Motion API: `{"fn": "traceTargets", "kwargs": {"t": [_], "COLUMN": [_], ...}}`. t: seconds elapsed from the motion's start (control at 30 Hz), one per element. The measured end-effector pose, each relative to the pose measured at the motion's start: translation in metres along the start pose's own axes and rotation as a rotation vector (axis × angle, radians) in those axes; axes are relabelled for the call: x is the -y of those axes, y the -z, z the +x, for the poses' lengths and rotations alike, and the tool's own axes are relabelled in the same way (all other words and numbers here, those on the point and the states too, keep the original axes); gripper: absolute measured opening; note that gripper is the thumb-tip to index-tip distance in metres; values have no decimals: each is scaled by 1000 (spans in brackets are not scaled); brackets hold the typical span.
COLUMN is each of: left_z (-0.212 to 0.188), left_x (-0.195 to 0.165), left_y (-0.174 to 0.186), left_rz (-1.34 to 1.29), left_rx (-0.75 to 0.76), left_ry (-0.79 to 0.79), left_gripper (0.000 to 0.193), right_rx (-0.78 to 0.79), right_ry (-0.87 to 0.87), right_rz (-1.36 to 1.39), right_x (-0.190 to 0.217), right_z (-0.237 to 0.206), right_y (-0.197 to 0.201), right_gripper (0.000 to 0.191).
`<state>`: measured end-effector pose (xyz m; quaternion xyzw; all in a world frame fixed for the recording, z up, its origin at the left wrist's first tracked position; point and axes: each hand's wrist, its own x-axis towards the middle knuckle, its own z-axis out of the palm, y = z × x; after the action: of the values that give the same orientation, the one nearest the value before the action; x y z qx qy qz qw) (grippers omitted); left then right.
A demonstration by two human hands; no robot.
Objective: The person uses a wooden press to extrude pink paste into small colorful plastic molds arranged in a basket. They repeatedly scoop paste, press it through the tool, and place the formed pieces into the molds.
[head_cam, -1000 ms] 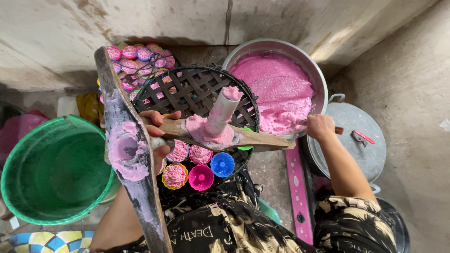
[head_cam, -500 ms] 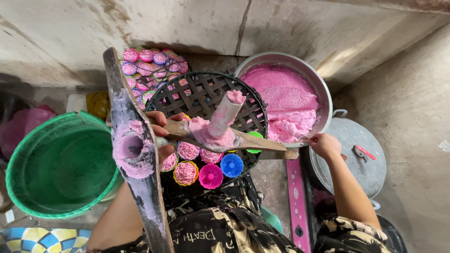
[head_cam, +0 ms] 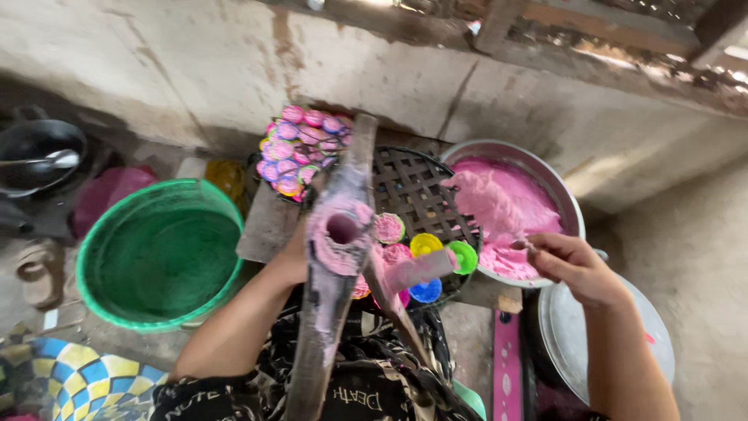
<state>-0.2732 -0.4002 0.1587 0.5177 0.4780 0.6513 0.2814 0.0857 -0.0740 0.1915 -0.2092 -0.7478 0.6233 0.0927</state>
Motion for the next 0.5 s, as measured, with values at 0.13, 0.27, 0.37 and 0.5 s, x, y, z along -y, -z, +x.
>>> {"fn": "traceTargets", "kwargs": {"t": [0.13,0.27,0.37,0.5], "left_z": [-12,-45,-70,-91], "left_x": [-23,-49,-72,-97], "left_y": [-1,19,47,61], "left_rz": [482,650,771,985], "left_rx": [53,-145,-200,-129], "left_ry": [-169,46,223,259], "left_gripper": [52,54,47,43], "right_rx": [465,568,501,292], "right_ry": [190,163,284,787], "right_rz": [226,-77,-473,-1112], "right_x": [-7,-4,41,149], "right_z": [58,98,104,91], "right_y": [-90,-156,-166,-170], "right_gripper": [46,34,37,32]}}
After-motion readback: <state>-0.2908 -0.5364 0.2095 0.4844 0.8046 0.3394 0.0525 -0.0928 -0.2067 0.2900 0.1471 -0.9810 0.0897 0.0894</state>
